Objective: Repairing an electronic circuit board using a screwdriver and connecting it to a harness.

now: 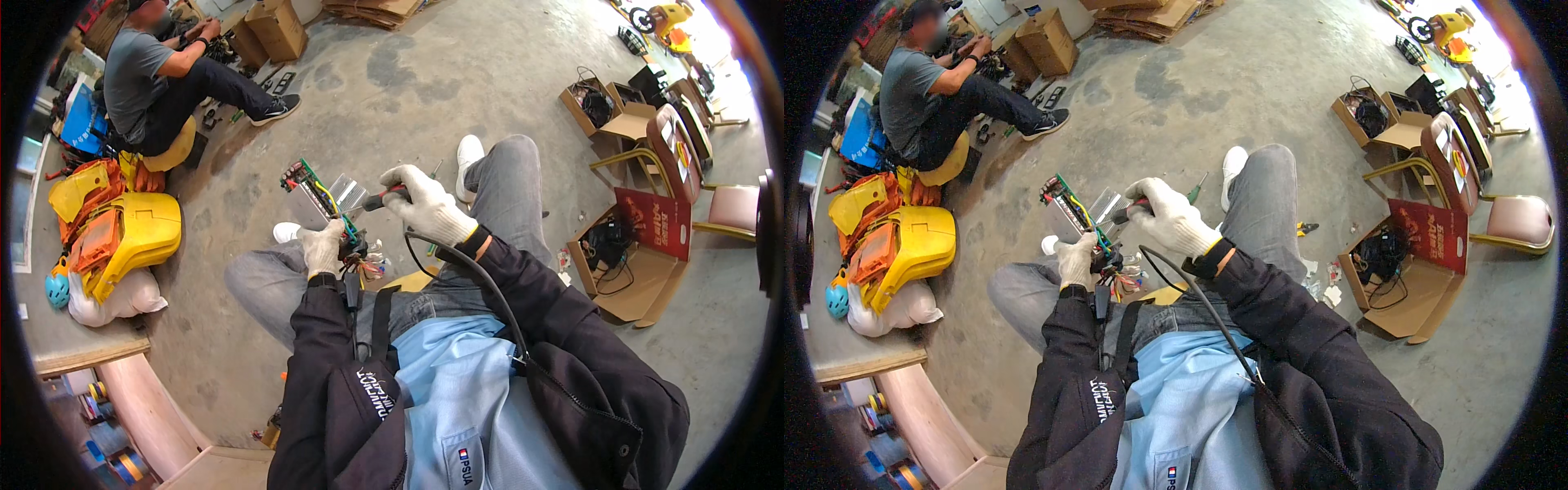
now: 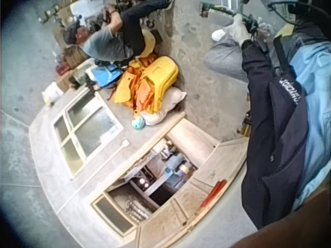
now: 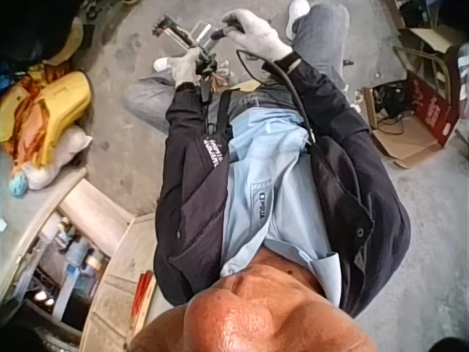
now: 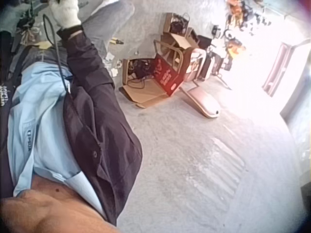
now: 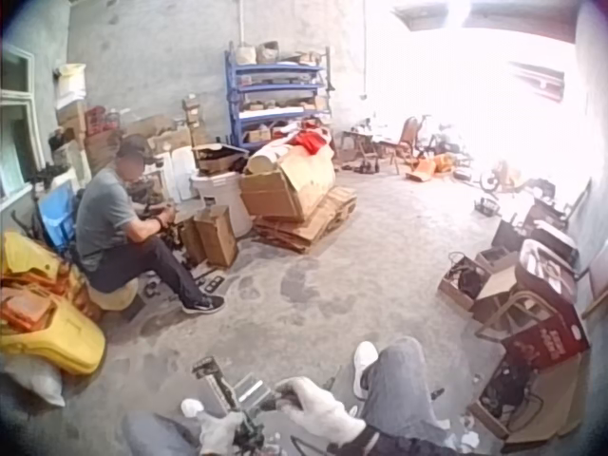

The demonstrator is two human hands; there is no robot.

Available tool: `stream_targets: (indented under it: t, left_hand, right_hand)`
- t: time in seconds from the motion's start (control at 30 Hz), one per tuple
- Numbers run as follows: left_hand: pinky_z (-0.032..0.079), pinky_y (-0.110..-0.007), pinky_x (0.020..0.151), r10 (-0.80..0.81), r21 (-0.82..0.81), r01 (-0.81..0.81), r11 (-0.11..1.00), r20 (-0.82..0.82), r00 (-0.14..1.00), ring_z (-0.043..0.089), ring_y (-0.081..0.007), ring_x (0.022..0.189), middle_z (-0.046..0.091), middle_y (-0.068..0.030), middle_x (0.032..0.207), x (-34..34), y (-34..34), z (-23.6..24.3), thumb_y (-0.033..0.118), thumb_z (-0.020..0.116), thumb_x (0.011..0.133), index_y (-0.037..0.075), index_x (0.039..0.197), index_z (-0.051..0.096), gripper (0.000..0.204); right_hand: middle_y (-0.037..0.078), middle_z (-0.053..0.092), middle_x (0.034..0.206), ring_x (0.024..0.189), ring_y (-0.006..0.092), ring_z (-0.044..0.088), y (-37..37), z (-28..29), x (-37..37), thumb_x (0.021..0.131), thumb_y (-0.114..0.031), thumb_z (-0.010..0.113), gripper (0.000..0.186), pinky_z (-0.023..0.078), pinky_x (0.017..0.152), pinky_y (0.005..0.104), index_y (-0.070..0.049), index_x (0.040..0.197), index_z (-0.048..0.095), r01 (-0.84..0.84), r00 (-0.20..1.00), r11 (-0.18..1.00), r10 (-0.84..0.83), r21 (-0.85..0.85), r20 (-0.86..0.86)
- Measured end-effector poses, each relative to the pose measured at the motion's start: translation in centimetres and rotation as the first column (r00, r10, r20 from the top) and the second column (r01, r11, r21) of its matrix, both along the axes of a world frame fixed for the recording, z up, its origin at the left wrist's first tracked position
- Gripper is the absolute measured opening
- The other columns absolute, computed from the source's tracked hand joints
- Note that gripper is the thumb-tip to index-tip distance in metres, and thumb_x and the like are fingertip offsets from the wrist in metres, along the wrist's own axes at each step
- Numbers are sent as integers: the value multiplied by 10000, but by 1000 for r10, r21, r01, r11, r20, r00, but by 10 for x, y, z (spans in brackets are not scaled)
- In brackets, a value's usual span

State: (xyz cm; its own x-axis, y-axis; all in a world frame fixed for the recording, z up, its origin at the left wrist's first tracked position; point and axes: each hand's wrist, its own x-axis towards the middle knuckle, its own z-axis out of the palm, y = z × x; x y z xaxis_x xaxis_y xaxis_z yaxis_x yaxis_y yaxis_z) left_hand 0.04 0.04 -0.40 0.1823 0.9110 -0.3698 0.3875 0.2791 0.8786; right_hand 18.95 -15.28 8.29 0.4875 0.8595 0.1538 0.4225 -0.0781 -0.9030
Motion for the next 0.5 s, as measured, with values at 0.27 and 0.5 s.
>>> stream_targets:
  t: [0.27,0.5]
  left_hand:
    - [576,-373,688,-10,5,9,1000,20,1000,642,-210,815,617,-156,1059,-1,1,-7,170,766,789,-97,1267,433,641]
    - [567,-358,783,-3,20,3,1000,8,1000,705,-250,887,710,-202,1088,-4,5,-16,259,790,787,-152,1285,473,719]
  right_hand:
    - [159,692,1066,1026,320,702,3,8,-2,967,-184,672,267,553,889,397,-46,1192,630,76,997,982,-70,-175,42]
    - [148,649,1115,1034,333,687,2,2,7,974,-151,656,212,551,886,401,-48,1159,656,-147,968,989,142,10,209]
